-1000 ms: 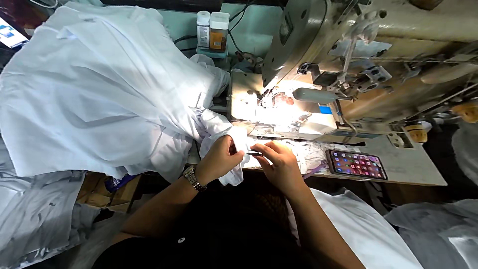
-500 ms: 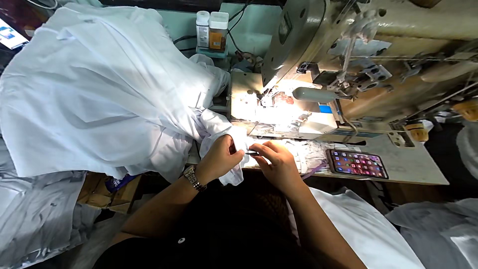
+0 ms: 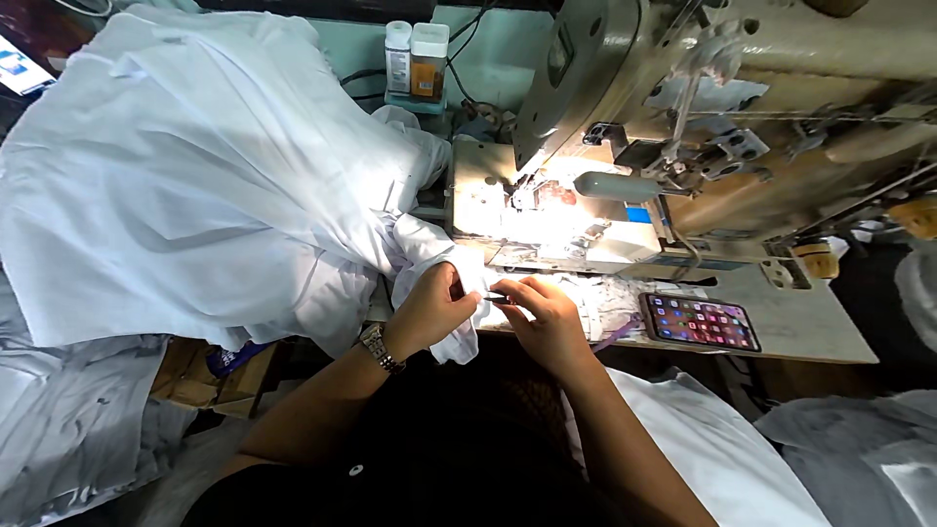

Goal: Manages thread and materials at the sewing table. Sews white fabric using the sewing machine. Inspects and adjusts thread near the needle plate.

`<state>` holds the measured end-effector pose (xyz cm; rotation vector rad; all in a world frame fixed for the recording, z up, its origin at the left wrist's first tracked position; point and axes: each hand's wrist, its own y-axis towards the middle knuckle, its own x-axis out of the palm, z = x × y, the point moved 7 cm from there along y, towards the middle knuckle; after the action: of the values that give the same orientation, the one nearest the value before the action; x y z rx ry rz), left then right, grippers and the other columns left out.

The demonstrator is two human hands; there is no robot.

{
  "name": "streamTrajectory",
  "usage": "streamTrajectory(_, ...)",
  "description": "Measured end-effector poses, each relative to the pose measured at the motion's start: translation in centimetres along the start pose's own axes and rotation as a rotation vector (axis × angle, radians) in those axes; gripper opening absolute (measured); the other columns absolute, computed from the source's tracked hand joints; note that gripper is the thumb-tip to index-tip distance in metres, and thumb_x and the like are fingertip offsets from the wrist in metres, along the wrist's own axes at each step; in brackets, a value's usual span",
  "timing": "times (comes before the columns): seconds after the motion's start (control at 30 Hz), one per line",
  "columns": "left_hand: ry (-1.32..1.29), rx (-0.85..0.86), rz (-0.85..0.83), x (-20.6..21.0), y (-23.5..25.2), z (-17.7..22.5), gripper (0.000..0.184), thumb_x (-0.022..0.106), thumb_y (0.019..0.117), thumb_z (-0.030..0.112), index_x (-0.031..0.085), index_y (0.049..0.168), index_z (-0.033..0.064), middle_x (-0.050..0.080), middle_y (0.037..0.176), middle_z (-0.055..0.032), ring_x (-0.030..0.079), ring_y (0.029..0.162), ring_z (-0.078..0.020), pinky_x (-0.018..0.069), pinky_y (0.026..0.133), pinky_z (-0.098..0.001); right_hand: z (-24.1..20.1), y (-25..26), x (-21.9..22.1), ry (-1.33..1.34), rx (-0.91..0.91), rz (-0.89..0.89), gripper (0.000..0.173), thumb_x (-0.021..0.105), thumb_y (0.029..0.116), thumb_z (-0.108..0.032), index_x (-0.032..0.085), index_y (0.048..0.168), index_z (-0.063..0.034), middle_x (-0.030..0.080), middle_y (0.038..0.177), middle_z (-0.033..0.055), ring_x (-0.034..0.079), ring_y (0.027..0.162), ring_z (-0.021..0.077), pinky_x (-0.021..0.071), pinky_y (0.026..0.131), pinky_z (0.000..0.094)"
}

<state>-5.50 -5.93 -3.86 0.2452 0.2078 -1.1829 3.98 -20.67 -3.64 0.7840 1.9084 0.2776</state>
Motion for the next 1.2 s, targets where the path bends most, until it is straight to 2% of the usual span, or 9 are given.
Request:
streamTrajectory(0.27,0.044,-0.018,-0.008,0.0,0.3,0.0,0.01,0.067,0.0917,0.01,0.06,0.094,0.0025,0.066,0.076,-0.0037,0.064,0.066,-0.0073,0.0553,0.063,-0.0254,-0.4,0.4,-0.1,-0.036,-0.03,-0.006,0.022,0.06,0.1013,-0.026,0.077,0.113,-0.0177,0.07,0.09,0.0054,0.068,0.082,0.02,0.0553,0.072,0.041)
streamTrajectory(0.47,-0.001,-0.017,-0.03,-0.2,1.0,0.7,0.011,0.068,0.0926,0.008,0.059,0.097,0.0018,0.068,0.079,-0.0039,0.065,0.068,-0.007,0.056,0.066,-0.0249,1.0,0.6,0.5,0.245,0.026,0.012,0.021,0.065,0.0969,-0.018,0.076,0.112,-0.0091,0.069,0.093,0.0044,0.067,0.084,0.0085,0.0588,0.078,0.0247)
streamTrajectory(0.63,0.012,0.06,-0.033,-0.5,2.7,2.7,0.013,0.068,0.0936,0.005,0.059,0.101,-0.0004,0.069,0.081,-0.006,0.067,0.07,-0.0084,0.0581,0.067,-0.0261,1.8,1.6,0.4,0.529,0.108,0.092,0.025,0.068,0.0926,-0.005,0.071,0.117,-0.0013,0.072,0.103,0.0044,0.068,0.088,0.0035,0.0592,0.081,0.0207)
streamTrajectory(0.7,0.043,0.095,-0.004,-0.6,3.8,3.5,0.012,0.069,0.0936,0.006,0.059,0.098,0.0001,0.066,0.077,-0.0061,0.064,0.065,-0.0097,0.0555,0.062,-0.0267,2.1,2.1,0.3,0.612,0.144,0.165,0.028,0.068,0.0913,-0.001,0.071,0.119,-0.0027,0.072,0.103,0.0027,0.067,0.085,0.0039,0.0583,0.078,0.0212)
streamTrajectory(0.9,0.092,0.151,0.027,-0.3,5.8,4.7,0.016,0.072,0.0917,0.006,0.059,0.098,0.0001,0.067,0.077,-0.0062,0.066,0.066,-0.0103,0.0586,0.065,-0.0276,2.5,1.6,1.0,0.978,0.199,0.517,0.029,0.068,0.0882,0.007,0.072,0.113,-0.0066,0.073,0.093,-0.0006,0.068,0.082,0.0067,0.0594,0.078,0.0259)
streamTrajectory(0.97,0.203,0.12,0.07,-0.4,6.0,4.3,0.013,0.069,0.0883,0.004,0.058,0.092,-0.0009,0.063,0.074,-0.0082,0.062,0.064,-0.014,0.0552,0.061,-0.0322,2.4,1.9,-0.5,1.069,0.211,0.591,0.028,0.068,0.0927,0.0,0.068,0.113,-0.0194,0.071,0.091,-0.0054,0.067,0.079,0.0054,0.0586,0.074,0.0248)
streamTrajectory(1.07,0.236,0.083,0.072,-0.3,6.0,3.7,0.011,0.067,0.0859,0.004,0.057,0.087,0.0011,0.06,0.071,-0.0075,0.06,0.061,-0.014,0.0525,0.058,-0.0323,2.4,2.8,-5.1,0.964,0.2,0.633,0.032,0.072,0.0925,-0.01,0.068,0.116,-0.0314,0.067,0.092,-0.0124,0.065,0.077,0.002,0.0582,0.071,0.0212)
streamTrajectory(1.13,0.224,0.079,0.051,-0.1,6.0,3.7,0.012,0.068,0.0859,0.005,0.057,0.086,0.0017,0.061,0.071,-0.007,0.06,0.061,-0.0142,0.0523,0.057,-0.0323,3.0,2.8,-5.6,0.842,0.24,0.573,0.031,0.069,0.0946,-0.009,0.066,0.119,-0.0272,0.062,0.088,-0.0117,0.06,0.073,0.0012,0.0548,0.068,0.0194)
streamTrajectory(1.2,0.224,0.092,0.036,-0.1,6.3,3.9,0.014,0.071,0.0839,0.007,0.058,0.086,0.002,0.06,0.071,-0.0062,0.059,0.061,-0.0137,0.0518,0.058,-0.0317,3.3,2.9,-4.8,0.708,0.269,0.464,0.023,0.066,0.0964,-0.009,0.065,0.118,-0.0158,0.062,0.082,-0.0108,0.057,0.068,-0.0012,0.0504,0.064,0.0168)
